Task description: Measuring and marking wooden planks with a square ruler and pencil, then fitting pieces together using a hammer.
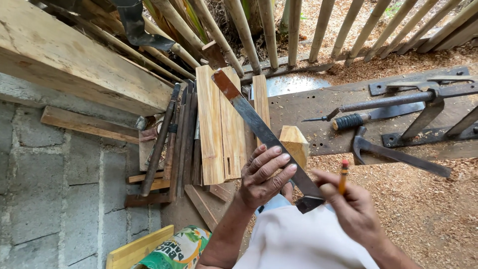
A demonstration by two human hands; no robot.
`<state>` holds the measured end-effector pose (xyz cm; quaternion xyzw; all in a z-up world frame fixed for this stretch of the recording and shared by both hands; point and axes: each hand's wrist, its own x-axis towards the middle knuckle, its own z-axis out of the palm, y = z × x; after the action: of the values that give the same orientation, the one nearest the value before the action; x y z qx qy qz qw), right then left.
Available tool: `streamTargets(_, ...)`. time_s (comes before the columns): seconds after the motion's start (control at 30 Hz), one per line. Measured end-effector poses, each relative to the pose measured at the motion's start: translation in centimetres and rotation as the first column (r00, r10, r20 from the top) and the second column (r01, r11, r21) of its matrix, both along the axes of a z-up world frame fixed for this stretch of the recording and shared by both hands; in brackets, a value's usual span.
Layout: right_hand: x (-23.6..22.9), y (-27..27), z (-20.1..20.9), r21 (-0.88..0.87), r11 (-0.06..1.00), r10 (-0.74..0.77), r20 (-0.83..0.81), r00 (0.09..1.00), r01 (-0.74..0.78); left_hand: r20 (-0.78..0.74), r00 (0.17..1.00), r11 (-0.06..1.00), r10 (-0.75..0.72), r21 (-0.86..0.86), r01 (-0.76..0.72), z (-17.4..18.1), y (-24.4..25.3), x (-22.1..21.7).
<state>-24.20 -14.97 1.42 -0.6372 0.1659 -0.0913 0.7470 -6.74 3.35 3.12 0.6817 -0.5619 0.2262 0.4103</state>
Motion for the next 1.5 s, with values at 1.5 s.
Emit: streamTargets(1.5,1.5,-1.5,0.5,-0.240,0.971,0.010,0.046,0.999,0.001,-0.047,0.999,0.997,0.023,-0.070,-0.026,-0.3,-0.6,-0.2)
